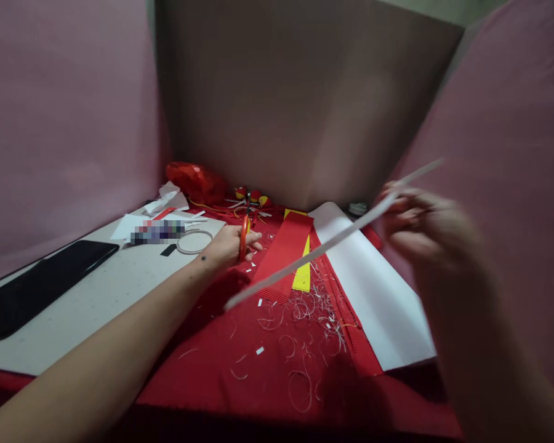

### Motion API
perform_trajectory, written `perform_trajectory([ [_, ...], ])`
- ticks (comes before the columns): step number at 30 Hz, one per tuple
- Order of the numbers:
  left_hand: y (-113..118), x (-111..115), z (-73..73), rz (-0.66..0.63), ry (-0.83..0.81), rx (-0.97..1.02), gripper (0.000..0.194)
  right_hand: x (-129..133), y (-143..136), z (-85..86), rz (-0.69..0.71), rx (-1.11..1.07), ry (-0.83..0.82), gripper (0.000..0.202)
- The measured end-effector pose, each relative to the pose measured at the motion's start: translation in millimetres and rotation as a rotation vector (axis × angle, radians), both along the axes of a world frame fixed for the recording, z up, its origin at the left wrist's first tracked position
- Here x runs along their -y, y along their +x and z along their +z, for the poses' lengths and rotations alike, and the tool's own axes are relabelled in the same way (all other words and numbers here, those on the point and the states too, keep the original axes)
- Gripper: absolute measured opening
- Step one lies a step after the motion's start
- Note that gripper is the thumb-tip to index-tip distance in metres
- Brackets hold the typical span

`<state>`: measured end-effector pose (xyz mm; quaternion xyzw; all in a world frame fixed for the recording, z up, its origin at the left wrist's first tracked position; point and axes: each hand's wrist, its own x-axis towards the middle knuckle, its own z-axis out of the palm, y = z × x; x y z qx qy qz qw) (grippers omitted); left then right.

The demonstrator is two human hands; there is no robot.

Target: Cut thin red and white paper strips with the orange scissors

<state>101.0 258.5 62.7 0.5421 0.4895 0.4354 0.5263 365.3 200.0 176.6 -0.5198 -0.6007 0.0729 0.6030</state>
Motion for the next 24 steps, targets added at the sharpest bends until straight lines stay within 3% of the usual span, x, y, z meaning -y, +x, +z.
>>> perform_trajectory([
  [2, -3, -3, -0.2, -0.008, -0.02, -0.008, 0.019, -14, -25, -35.6, 0.186, -0.593, -0.329, 0.023],
  [4, -7, -6, -0.7, -0.005, -0.024, -0.033, 0.017, -23, -43, -71.5, 0.261, -0.954, -0.49, 0.023],
  [6, -10, -9, -0.8, 0.024, -0.013, -0.054, 0.015, -27, -51, -100.6, 0.293, -1.089, -0.545, 0.022],
  [9, -14, -13, 2.2, 0.073, 0.028, -0.112, 0.016, -27, -51, -126.7, 0.347, -1.113, -0.512, 0.016],
  [13, -13, -6, 13.0, 0.108, 0.094, -0.208, 0.018, -25, -48, -140.5, 0.449, -1.089, -0.448, 0.014],
  [19, 1, 21, 16.8, -0.252, 0.215, -0.45, 0.021, -23, -50, -149.5, 0.484, -1.071, -0.423, 0.012],
  [24, 20, 41, 6.8, -0.457, 0.406, -0.976, 0.017, -22, -50, -153.5, 0.525, -1.068, -0.425, 0.011],
])
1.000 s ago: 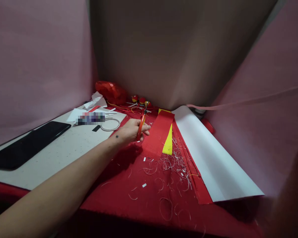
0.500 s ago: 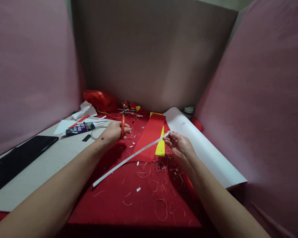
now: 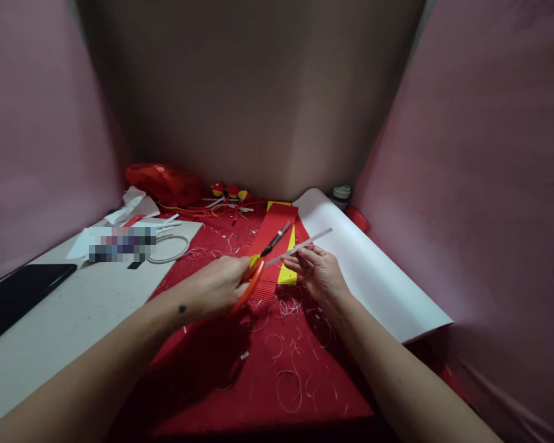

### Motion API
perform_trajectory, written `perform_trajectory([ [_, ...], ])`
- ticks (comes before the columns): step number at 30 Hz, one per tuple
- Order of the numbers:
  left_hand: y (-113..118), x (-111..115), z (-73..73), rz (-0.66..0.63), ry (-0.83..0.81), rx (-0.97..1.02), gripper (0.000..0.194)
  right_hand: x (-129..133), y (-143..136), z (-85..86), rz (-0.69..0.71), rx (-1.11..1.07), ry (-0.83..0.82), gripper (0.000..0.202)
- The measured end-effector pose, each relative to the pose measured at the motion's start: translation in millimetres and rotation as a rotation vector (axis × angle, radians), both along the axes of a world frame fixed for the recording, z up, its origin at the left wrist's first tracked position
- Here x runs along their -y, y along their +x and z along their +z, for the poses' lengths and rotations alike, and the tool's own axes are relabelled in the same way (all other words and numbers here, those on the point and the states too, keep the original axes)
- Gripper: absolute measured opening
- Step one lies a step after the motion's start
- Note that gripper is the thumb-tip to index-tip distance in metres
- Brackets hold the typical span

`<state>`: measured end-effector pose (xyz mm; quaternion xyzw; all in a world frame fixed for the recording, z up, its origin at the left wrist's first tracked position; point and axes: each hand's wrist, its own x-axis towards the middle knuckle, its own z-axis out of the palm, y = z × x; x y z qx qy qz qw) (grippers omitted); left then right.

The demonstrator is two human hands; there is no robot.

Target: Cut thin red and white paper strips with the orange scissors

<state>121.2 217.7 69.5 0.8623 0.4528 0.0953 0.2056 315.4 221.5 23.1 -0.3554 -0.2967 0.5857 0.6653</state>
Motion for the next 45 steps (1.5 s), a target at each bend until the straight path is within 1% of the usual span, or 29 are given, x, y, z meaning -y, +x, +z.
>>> perform_trajectory([
  [2, 7, 5, -3.7, 0.034, 0.046, -0.149, 0.022, 0, 0, -0.9, 0.013, 0.003, 0.005, 0.01],
  [5, 11, 6, -8.8, 0.044, 0.068, -0.276, 0.026, 1, 1, -0.7, 0.019, 0.005, 0.01, 0.008],
  [8, 11, 4, -13.7, 0.01, 0.085, -0.328, 0.03, 2, 3, 0.1, 0.024, 0.003, 0.012, 0.009],
  [13, 13, 4, -18.5, 0.013, 0.109, -0.395, 0.033, 2, 5, -0.9, 0.041, 0.016, 0.019, 0.008],
  [20, 21, 7, -19.6, 0.011, 0.122, -0.423, 0.029, 2, 3, -2.8, 0.053, 0.018, 0.01, 0.005],
  [26, 18, 4, -27.3, -0.001, 0.163, -0.407, 0.034, 4, 3, -5.4, 0.087, 0.033, 0.024, 0.004],
  [32, 15, 1, -32.4, -0.002, 0.172, -0.423, 0.035, 3, 4, -6.2, 0.081, 0.053, 0.025, 0.005],
  [35, 15, 1, -30.8, -0.013, 0.172, -0.437, 0.034, 3, 3, -5.2, 0.081, 0.05, 0.026, 0.005],
  [42, 16, 4, -21.7, -0.028, 0.11, -0.468, 0.033, 5, 1, -2.2, 0.084, 0.069, 0.009, 0.006],
  [45, 16, 3, -20.4, -0.032, 0.097, -0.465, 0.037, 6, 1, -2.1, 0.089, 0.071, 0.002, 0.006],
])
